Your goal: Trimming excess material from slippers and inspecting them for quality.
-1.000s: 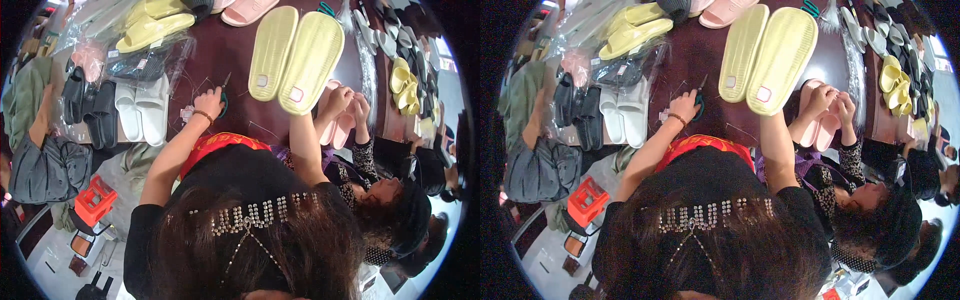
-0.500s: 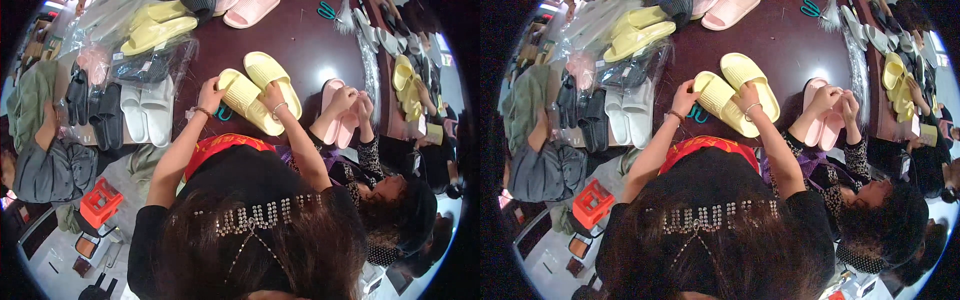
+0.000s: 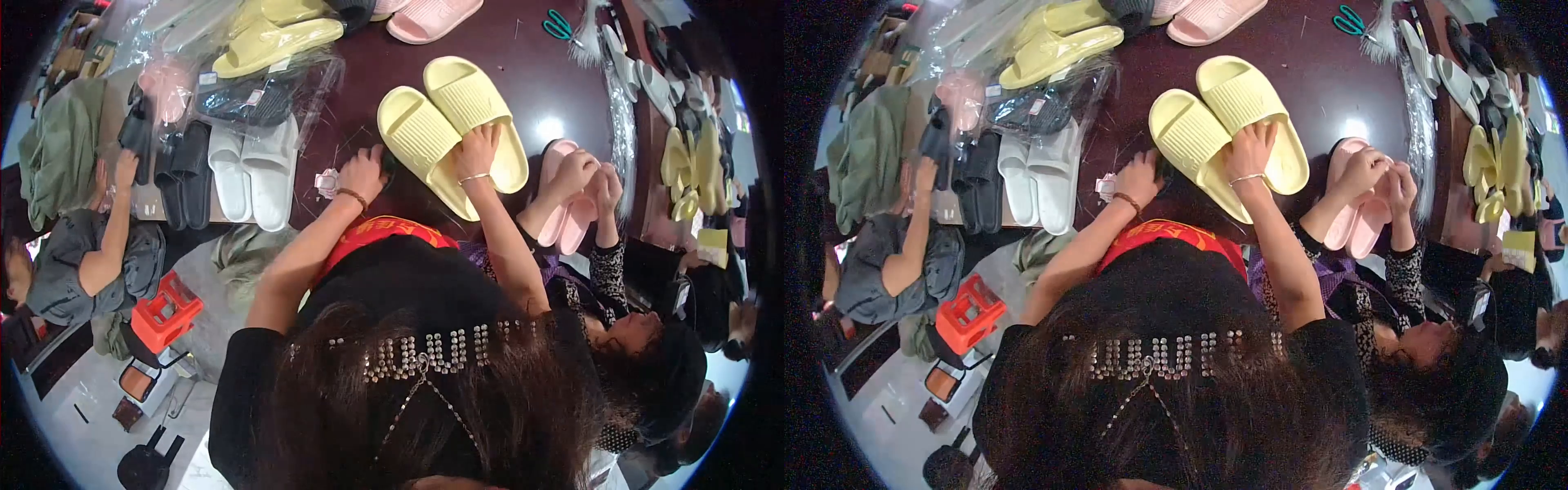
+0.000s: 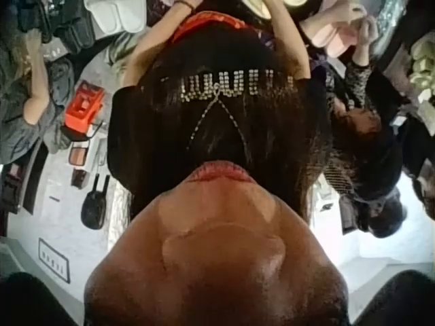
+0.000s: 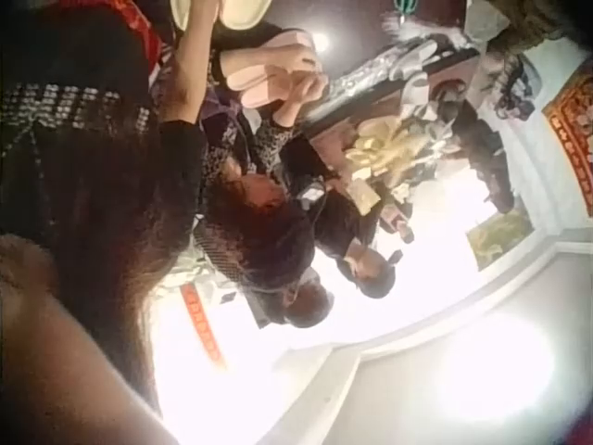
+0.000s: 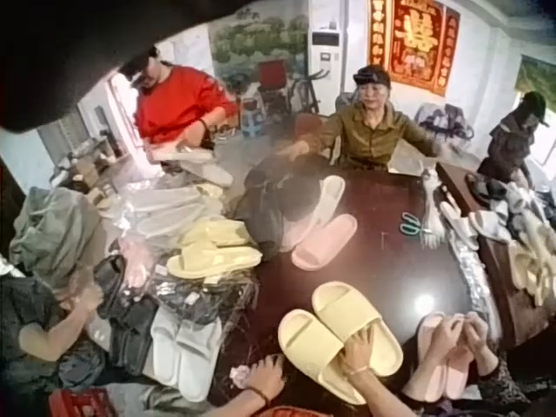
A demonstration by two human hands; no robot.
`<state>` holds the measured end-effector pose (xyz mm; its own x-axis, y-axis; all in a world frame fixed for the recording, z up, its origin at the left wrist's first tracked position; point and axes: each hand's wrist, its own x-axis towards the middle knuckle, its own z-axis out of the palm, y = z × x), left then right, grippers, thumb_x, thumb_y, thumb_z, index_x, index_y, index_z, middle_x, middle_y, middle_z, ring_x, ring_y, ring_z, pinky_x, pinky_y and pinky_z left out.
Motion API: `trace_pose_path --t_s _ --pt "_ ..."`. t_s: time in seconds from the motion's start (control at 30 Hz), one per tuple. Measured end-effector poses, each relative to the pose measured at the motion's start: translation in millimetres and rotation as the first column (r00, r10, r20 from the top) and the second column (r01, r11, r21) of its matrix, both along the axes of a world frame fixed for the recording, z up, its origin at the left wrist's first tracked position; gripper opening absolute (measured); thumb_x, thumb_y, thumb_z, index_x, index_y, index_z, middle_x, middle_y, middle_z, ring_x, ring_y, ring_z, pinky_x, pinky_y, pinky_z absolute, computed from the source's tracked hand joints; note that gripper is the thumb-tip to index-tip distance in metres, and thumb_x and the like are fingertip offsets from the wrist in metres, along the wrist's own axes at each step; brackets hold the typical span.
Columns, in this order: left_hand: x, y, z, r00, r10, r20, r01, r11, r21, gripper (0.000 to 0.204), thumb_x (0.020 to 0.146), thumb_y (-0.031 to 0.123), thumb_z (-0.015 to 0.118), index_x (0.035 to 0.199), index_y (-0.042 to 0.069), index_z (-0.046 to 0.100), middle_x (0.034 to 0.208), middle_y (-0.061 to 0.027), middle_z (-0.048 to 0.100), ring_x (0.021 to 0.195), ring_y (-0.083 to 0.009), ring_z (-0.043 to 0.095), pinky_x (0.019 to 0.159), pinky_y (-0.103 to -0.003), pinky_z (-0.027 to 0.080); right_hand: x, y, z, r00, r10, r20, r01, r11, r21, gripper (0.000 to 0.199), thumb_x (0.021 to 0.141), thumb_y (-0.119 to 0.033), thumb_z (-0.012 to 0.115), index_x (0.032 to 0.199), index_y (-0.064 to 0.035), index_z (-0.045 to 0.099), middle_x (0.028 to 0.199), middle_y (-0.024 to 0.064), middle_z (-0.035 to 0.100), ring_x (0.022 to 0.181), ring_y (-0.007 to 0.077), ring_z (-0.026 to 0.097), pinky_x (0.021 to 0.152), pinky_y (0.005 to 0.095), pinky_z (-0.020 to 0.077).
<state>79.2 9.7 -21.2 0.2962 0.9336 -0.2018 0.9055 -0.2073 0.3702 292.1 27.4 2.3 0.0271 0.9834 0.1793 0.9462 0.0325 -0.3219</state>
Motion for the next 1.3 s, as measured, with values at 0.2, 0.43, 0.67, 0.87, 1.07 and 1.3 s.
trace_pose_path --t_s 0.2,0.43,0.67,0.87,1.07,1.3 --pt "-23.6 32.6 -3.4 0.420 0.658 0.625 -0.153 0.730 -0.666 0.054 0.071 0.014 0.060 0.118 0.004 0.034 0.081 -0.0129 0.053 0.068 -0.0214 0.056 0.055 -0.030 0.047 14.8 -1.3 19.6 0.988 -0.140 0.063 0.127 0.976 0.174 0.040 0.062 -0.007 0.054 0.101 -0.0034 0.056 0.107 0.0144 0.052 0.113 0.0331 0.034 0.100 0.0508 0.0105" --pt "18.2 13.0 101.2 -0.116 0.586 0.802 0.318 0.787 -0.529 0.051 0.073 0.011 0.055 0.119 0.002 0.034 0.083 -0.0106 0.055 0.065 -0.0166 0.055 0.055 -0.026 0.046 4.5 -10.2 17.4 0.989 -0.146 0.032 0.129 0.945 0.301 0.041 0.062 -0.006 0.051 0.102 -0.0041 0.056 0.107 0.0158 0.052 0.113 0.0347 0.034 0.097 0.0537 0.0104" --pt "37.6 21.2 89.5 0.022 0.638 0.770 0.330 0.722 -0.608 0.047 0.072 0.014 0.056 0.114 0.002 0.041 0.079 -0.0091 0.055 0.064 -0.0157 0.055 0.054 -0.026 0.045 5.0 -19.1 18.9 0.974 -0.213 0.075 0.222 0.961 -0.164 0.020 0.063 -0.011 0.056 0.081 -0.0045 0.062 0.091 0.0154 0.057 0.096 0.0336 0.047 0.086 0.0542 0.0269" --pt "4.1 59.4 19.7 0.336 0.425 0.841 -0.278 0.897 -0.342 0.046 0.074 0.019 0.054 0.115 0.004 0.041 0.071 -0.0108 0.056 0.066 -0.0233 0.058 0.062 -0.033 0.046 20.5 -7.8 -4.9 0.794 -0.481 -0.372 0.466 0.874 -0.135 0.007 0.065 -0.003 0.055 0.069 0.0011 0.059 0.078 0.0165 0.057 0.069 0.0322 0.055 0.062 0.0419 0.0436" --pt "23.6 67.9 -6.0 0.979 0.149 0.137 -0.160 0.984 0.074 0.049 0.074 0.030 0.057 0.116 0.010 0.041 0.084 -0.0153 0.057 0.078 -0.0335 0.057 0.066 -0.043 0.046 12.6 17.2 -0.8 0.823 -0.549 -0.145 0.498 0.821 -0.278 0.009 0.066 -0.003 0.057 0.072 0.0034 0.060 0.073 0.0181 0.057 0.065 0.0318 0.056 0.060 0.0393 0.0460" --pt "22.0 63.2 -5.8 0.994 -0.059 -0.088 0.047 0.990 -0.131 0.054 0.072 0.031 0.056 0.120 0.013 0.036 0.100 -0.0194 0.053 0.083 -0.0384 0.054 0.070 -0.045 0.044 4.1 26.1 -18.6 0.915 -0.397 0.075 0.385 0.798 -0.464 0.022 0.074 -0.022 0.056 0.067 -0.0021 0.060 0.061 0.0136 0.055 0.060 0.0240 0.054 0.059 0.0350 0.0454"
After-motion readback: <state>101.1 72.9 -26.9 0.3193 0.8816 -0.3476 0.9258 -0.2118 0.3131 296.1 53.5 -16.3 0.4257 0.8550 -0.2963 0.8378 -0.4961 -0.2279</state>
